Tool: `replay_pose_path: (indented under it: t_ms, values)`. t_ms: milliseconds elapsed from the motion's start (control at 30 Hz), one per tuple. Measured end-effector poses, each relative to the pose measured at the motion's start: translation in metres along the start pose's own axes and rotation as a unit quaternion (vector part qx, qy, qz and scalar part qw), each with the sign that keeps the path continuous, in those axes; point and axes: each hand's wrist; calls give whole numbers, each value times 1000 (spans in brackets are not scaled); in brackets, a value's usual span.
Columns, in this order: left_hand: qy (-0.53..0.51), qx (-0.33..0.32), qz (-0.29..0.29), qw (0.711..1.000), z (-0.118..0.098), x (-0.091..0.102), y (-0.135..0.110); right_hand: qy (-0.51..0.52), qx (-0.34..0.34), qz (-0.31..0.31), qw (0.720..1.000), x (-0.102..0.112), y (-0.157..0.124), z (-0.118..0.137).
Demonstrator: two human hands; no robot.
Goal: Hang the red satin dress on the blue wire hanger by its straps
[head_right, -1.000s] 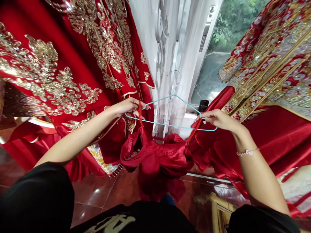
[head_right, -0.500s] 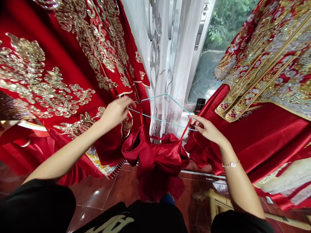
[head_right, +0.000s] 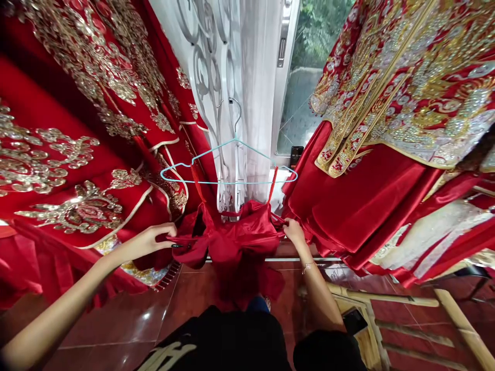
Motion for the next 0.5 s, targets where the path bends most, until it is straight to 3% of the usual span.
replay_pose_path:
  t_ms: [100,200,300,367,500]
  values:
    - [86,-6,-74,994,1,4,2,112,-50,-40,992,21,2,0]
    - [118,24,-210,970,1,0,6,256,-76,-29,963,28,-4,4]
    - [114,64,-373,918,-4,-9,8,394,-89,-16,915,14,-23,6]
    - [100,91,-450,883,-7,-16,6,466,-89,-30,880,-3,-39,3]
    - [-57,141,-491,858,-8,-30,2,562,-73,-103,818,-26,-67,-5]
Point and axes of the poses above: each hand's wrist, its own y-axis towards the middle knuckle, its own x-axis out of the back of the hand, z = x × y, and after that the axes turned 3 degrees about -y, right-handed
